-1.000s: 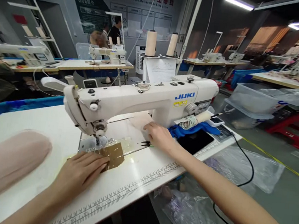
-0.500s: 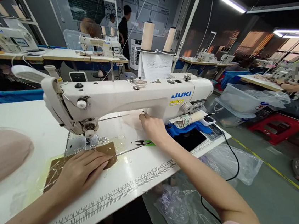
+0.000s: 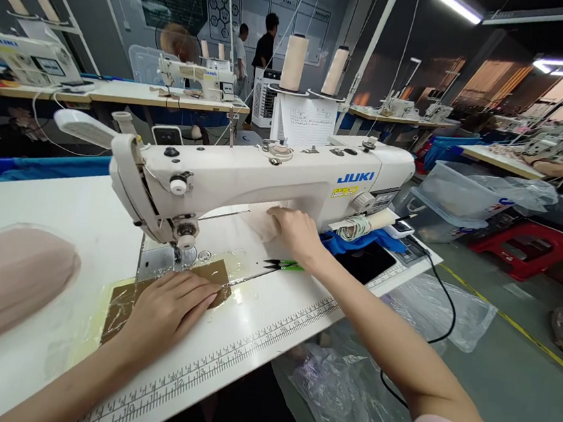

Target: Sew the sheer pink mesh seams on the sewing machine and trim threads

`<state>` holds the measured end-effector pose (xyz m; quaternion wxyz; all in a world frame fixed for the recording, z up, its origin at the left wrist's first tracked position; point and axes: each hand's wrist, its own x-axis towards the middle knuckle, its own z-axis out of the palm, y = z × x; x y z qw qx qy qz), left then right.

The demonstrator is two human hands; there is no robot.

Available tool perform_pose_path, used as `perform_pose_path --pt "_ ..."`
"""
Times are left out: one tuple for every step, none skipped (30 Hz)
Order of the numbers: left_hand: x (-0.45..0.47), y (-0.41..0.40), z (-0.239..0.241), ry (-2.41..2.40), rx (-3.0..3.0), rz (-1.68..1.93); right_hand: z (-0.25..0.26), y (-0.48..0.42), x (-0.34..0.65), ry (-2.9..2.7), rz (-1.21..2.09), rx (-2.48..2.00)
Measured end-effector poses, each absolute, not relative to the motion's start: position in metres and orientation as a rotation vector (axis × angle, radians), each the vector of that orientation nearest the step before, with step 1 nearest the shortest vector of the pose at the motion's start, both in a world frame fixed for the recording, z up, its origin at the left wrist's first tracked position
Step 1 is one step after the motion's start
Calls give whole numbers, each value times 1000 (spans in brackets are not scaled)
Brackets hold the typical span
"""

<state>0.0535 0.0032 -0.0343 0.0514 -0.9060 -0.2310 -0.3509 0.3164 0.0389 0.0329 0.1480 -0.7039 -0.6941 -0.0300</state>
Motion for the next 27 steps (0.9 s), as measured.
perform_pose_path --pt "53 3 -34 -705 -2756 -1064 36 38 318 -1966 -64 -1986" --pt "53 3 -34 -704 -2754 -1063 38 37 318 -1949 -31 -1942" --pt "53 3 -34 -702 -2750 -1066 39 35 318 -1948 15 -1890" --pt "53 3 -34 -705 -2750 -1072 39 31 316 -1961 67 -1835" --pt "53 2 -33 -706 -2755 -1078 39 26 314 -1988 119 -1776" --pt "53 2 -33 -712 -2768 -1082 38 18 309 -2024 195 -1704" --pt "52 2 -32 -718 -2787 -1083 37 10 303 -2057 268 -1633" --pt "52 2 -31 -730 -2809 -1084 35 0 296 -2098 361 -1544" --pt "52 1 -30 -743 -2829 -1088 33 -10 288 -2123 598 -1382" --pt "51 0 -29 -753 -2848 -1095 31 -20 279 -2125 793 -1262" --pt "51 -1 -28 -754 -2870 -1104 29 -29 270 -2090 936 -1212" --pt "51 -2 -27 -752 -2891 -1120 27 -37 261 -1979 1096 -1197" --pt "51 -4 -26 -752 -2913 -1141 26 -42 252 -1830 1242 -1185" --pt "51 -6 -25 -768 -2942 -1169 25 -45 245 -1698 1318 -1177" --pt "50 -8 -24 -810 -2979 -1204 24 -46 238 -1594 1329 -1162" --pt "49 -10 -23 -880 -3027 -1249 24 -46 233 -1518 1313 -1146" --pt "47 -11 -21 -975 -3093 -1294 23 -44 229 -1468 1274 -1134" --pt "45 -12 -19 -1086 -3176 -1337 23 -41 226 -1433 1232 -1128" --pt "43 -12 -17 -1198 -3269 -1376 23 -37 224 -1399 1203 -1129" --pt "41 -12 -14 -1299 -3357 -1415 24 -34 223 -1360 1195 -1138" --pt "38 -12 -11 -1384 -3432 -1447 24 -31 222 -1320 1202 -1150" --pt "36 -12 -7 -1446 -3494 -1472 25 -29 222 -1279 1222 -1161" --pt "34 -12 -4 -1488 -3546 -1492 25 -27 222 -1237 1257 -1171" --pt "33 -12 0 -1512 -3595 -1507 25 -25 222 -1199 1309 -1176" --pt "32 -12 4 -1526 -3646 -1519 26 -24 223 -1165 1365 -1177" --pt "31 -13 7 -1540 -3691 -1541 26 -22 224 -1138 1427 -1169" --pt "31 -13 10 -1557 -3726 -1582 26 -21 225 -1116 1493 -1150"
